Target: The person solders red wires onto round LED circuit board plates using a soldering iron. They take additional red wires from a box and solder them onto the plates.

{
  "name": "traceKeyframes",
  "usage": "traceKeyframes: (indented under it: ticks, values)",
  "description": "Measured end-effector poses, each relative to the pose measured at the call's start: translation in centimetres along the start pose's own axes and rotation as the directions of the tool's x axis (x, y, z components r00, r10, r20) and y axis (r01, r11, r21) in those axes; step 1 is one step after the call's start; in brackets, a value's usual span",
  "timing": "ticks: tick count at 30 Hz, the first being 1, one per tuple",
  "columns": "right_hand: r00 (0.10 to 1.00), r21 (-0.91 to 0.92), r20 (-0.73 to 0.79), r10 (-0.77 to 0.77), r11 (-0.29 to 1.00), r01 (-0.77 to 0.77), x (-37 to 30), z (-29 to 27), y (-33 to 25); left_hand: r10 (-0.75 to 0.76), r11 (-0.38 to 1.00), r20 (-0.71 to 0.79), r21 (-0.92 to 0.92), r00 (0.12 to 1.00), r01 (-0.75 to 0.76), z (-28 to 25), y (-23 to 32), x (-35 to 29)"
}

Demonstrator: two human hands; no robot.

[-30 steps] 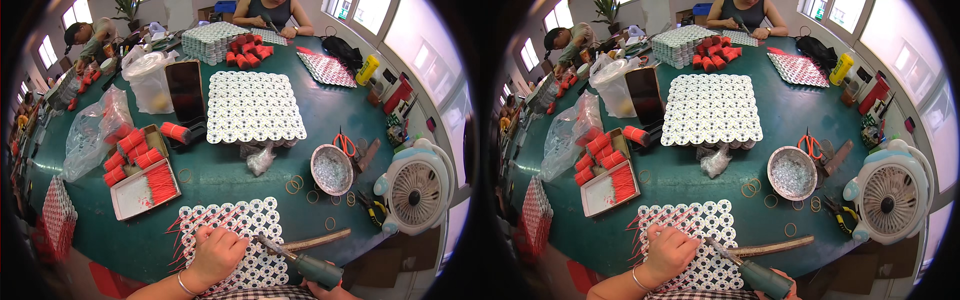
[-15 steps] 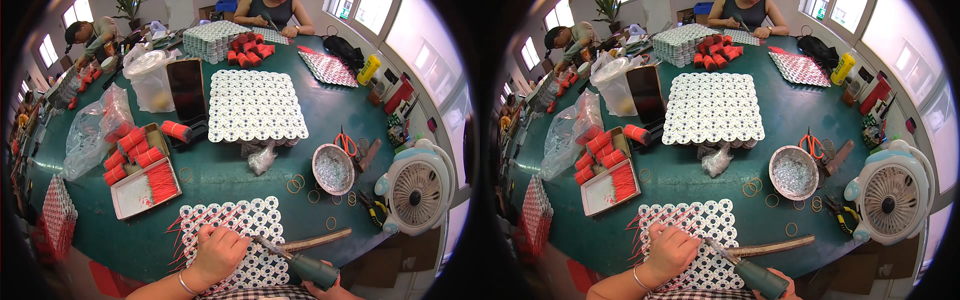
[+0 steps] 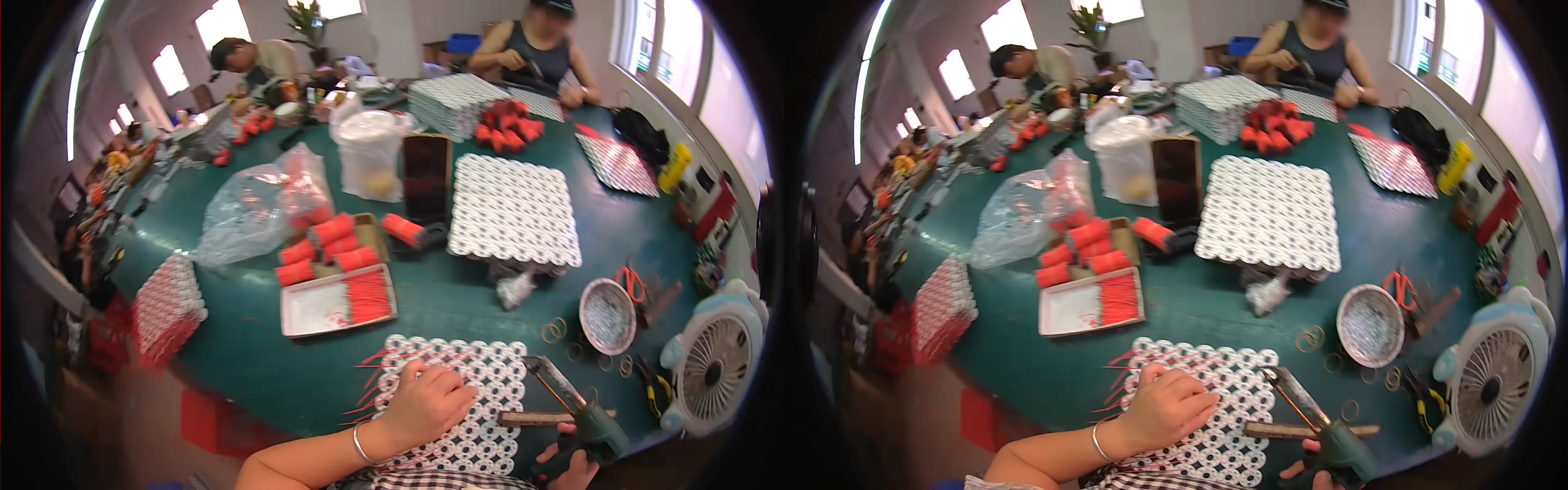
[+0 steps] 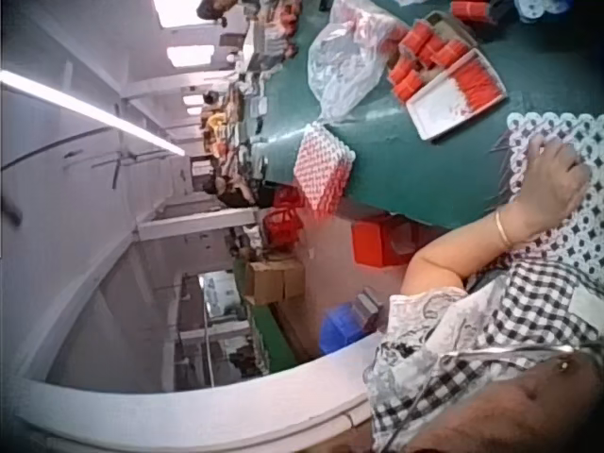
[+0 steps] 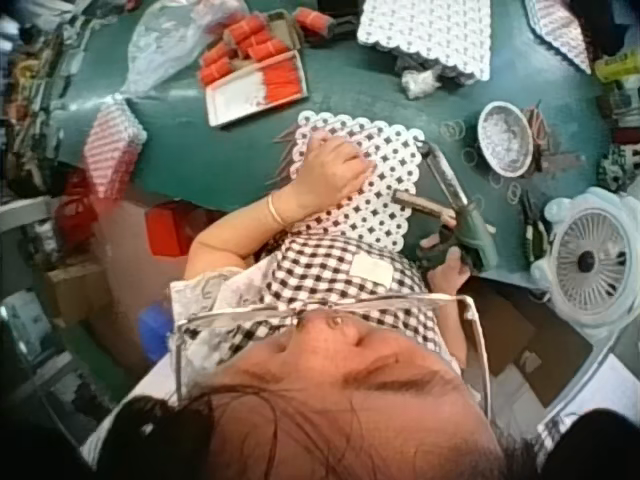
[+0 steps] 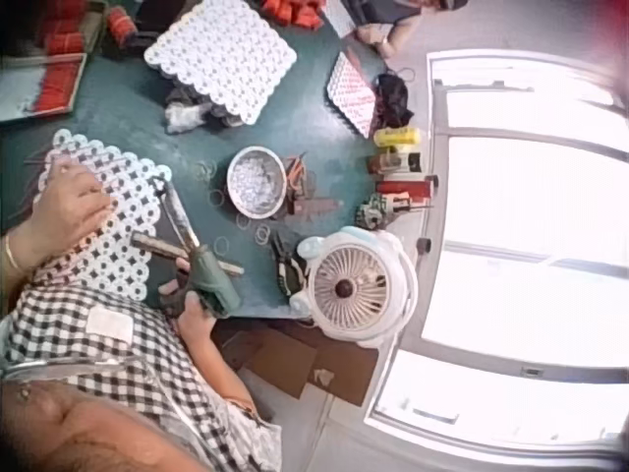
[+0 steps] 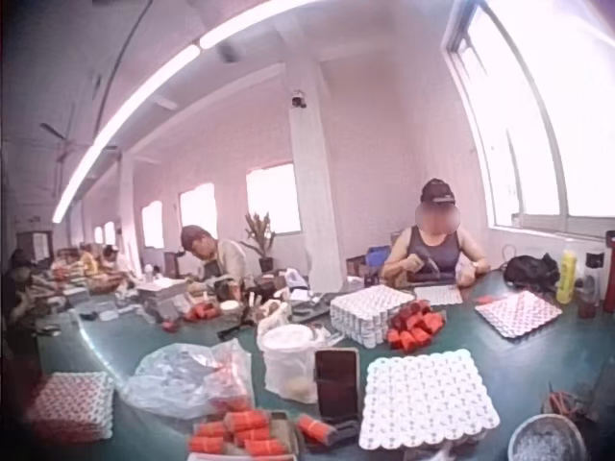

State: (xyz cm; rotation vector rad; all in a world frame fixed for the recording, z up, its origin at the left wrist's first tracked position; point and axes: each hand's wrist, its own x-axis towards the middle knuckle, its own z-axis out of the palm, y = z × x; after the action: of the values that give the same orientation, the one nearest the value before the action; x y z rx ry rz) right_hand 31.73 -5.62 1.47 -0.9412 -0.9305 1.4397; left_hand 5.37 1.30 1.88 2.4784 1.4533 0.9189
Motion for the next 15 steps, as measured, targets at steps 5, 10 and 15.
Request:
traceKeyframes:
  ticks: [5,10,15]
  values:
    - [0.996,0.045,-0.071,0.060,0.997,-0.057,0.3,0.2,0.9,0.003,0.954,-0.211,0.293,0.978,0.061,-5.5,-6.3,0.9]
    - [0.981,0.083,-0.155,0.121,0.991,-0.109,0.7,0.7,0.7,-0.245,0.918,-0.188,0.270,0.951,0.290,-7.6,-12.7,2.4]
    - [0.984,0.086,-0.119,-0.130,0.986,0.141,1.3,1.7,0.3,-0.419,0.827,-0.013,0.408,0.908,0.387,-5.3,-15.1,3.6]
